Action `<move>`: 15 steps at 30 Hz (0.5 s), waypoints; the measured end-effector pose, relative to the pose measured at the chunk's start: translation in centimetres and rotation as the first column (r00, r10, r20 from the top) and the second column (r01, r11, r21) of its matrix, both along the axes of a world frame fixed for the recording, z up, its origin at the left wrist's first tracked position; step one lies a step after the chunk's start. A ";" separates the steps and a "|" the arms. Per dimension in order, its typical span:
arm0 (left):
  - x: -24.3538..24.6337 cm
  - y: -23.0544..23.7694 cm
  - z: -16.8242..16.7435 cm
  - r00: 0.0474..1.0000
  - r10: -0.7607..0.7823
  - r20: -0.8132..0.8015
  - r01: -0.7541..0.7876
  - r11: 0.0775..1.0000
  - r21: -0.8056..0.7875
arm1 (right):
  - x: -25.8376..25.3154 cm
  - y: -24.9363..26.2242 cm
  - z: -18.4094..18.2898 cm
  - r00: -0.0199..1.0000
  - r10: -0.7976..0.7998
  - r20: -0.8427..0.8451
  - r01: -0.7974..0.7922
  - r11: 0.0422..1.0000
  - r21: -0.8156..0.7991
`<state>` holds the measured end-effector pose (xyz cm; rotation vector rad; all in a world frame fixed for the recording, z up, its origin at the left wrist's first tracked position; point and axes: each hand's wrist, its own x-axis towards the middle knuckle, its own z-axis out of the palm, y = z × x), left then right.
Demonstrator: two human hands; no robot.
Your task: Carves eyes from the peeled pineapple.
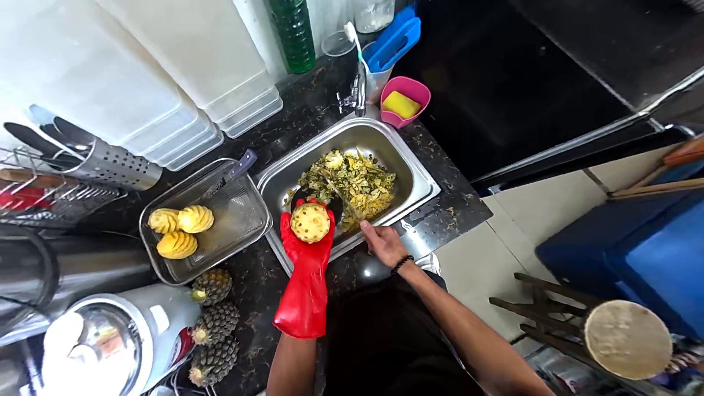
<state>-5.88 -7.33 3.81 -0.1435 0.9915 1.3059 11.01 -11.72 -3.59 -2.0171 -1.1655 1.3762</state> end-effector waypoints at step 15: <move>1.2 -2.7 -0.9 0.892 -0.223 -0.394 0.287 0.951 0.113 | -4.5 1.8 7.7 0.812 0.362 0.458 -0.395 0.918 -0.025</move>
